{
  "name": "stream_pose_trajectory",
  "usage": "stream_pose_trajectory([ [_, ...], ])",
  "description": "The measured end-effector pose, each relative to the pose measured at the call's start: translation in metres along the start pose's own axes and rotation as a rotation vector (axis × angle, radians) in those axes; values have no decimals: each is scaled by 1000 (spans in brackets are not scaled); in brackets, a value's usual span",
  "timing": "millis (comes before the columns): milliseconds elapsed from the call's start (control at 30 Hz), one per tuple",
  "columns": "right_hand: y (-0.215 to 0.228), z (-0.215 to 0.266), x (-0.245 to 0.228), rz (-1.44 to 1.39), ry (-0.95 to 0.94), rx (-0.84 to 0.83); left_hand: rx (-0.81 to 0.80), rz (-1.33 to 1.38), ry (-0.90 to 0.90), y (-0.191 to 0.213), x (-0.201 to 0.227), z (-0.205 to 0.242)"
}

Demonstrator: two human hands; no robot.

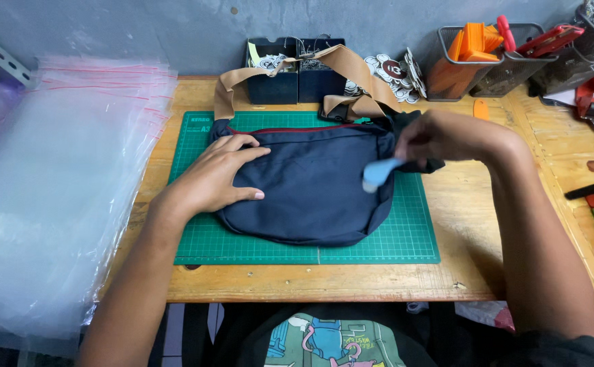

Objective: The person cleans a bag using a cloth, checks the straps and buckles, attaches a character keychain to the zipper, and places the bag into a plastic shipping envelope.

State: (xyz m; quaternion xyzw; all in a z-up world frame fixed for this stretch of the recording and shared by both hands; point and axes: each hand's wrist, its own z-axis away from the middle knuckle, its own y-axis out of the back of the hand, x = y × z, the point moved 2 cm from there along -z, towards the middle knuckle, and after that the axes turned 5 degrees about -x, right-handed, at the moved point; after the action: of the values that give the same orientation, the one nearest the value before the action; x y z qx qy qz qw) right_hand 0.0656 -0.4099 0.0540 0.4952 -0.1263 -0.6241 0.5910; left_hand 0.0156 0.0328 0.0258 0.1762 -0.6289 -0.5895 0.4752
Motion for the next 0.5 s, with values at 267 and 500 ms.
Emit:
stream_pose_trajectory([
  [267, -16, 8, -43, -151, 182, -155, -77, -11, 71, 4, 4, 2],
  [500, 10, 17, -15, 291, -188, 518, -46, -10, -1, -1, -7, 0],
])
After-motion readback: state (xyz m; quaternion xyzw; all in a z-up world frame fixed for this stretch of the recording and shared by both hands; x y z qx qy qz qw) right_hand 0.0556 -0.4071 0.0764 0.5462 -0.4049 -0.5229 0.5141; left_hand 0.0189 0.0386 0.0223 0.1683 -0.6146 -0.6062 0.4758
